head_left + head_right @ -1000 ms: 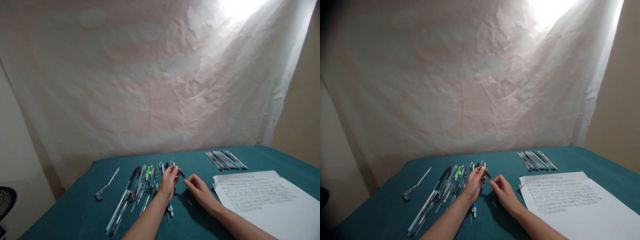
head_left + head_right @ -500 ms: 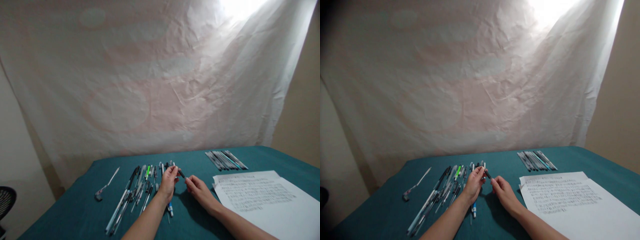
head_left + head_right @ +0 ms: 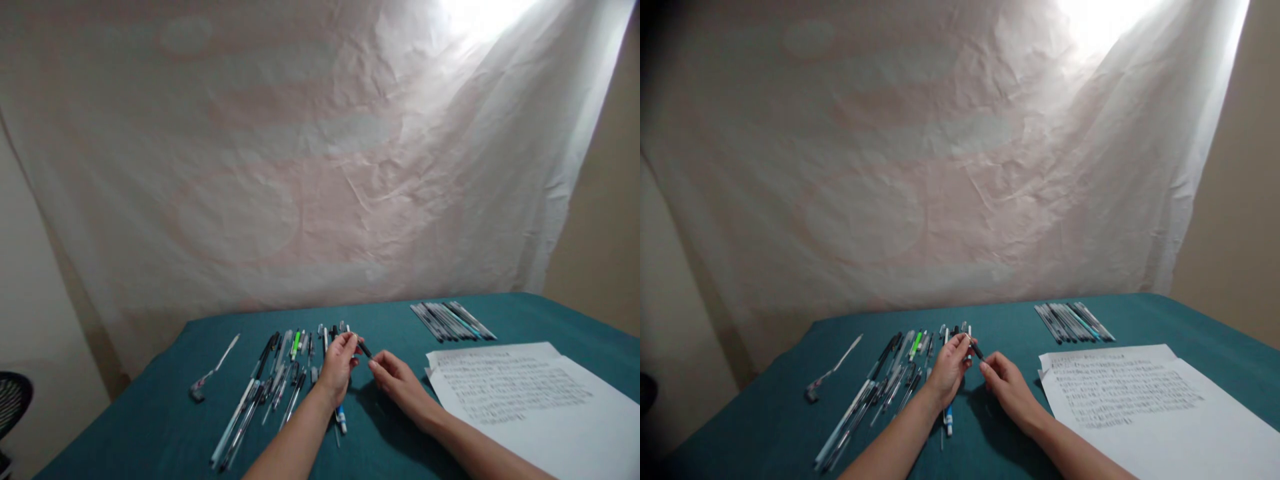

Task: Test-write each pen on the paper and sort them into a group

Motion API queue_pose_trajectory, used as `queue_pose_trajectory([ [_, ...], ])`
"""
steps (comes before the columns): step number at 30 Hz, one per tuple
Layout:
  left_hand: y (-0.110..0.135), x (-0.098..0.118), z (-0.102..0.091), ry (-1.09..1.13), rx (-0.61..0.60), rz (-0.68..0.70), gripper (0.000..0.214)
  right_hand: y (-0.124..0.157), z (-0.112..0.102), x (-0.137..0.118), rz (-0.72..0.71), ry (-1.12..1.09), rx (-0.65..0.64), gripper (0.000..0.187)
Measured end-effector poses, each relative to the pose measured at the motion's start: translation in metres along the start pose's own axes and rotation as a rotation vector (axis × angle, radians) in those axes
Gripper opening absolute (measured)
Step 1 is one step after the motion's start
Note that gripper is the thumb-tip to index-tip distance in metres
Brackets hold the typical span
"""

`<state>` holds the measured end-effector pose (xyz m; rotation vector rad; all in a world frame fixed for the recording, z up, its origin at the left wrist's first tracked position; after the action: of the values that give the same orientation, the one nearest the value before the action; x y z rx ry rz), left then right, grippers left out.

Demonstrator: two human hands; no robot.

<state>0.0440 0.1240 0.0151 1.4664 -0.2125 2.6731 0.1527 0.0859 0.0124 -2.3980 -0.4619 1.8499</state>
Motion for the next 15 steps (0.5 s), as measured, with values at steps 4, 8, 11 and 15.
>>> queue_pose_trajectory([
  [4, 0.0002, -0.0004, 0.0000, 0.011, 0.001, -0.011, 0.034, 0.0005, 0.0054, 0.0049, 0.065, -0.002, -0.071, 0.045],
  [8, -0.0002, -0.0027, 0.0001, 0.044, -0.018, -0.023, 0.031, 0.0010, 0.0077, 0.0066, 0.097, -0.063, -0.101, 0.048],
  [11, -0.0006, -0.0037, 0.0000, 0.057, -0.028, -0.020, 0.029, 0.0020, 0.0089, 0.0058, 0.108, -0.089, -0.112, 0.047],
  [15, -0.0003, -0.0035, -0.0002, 0.052, -0.011, -0.010, 0.029, 0.0029, 0.0051, 0.0037, 0.099, -0.081, -0.065, 0.038],
])
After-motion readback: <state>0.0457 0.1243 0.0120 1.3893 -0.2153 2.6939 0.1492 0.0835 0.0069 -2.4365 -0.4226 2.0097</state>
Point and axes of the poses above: each hand's wrist, its own y-axis away from the middle knuckle, its own z-axis out of the palm, x = y × z, the point moved 9 cm from there along -y, towards the middle knuckle, and after that the axes turned 11 degrees about y, right-handed, at the moved point
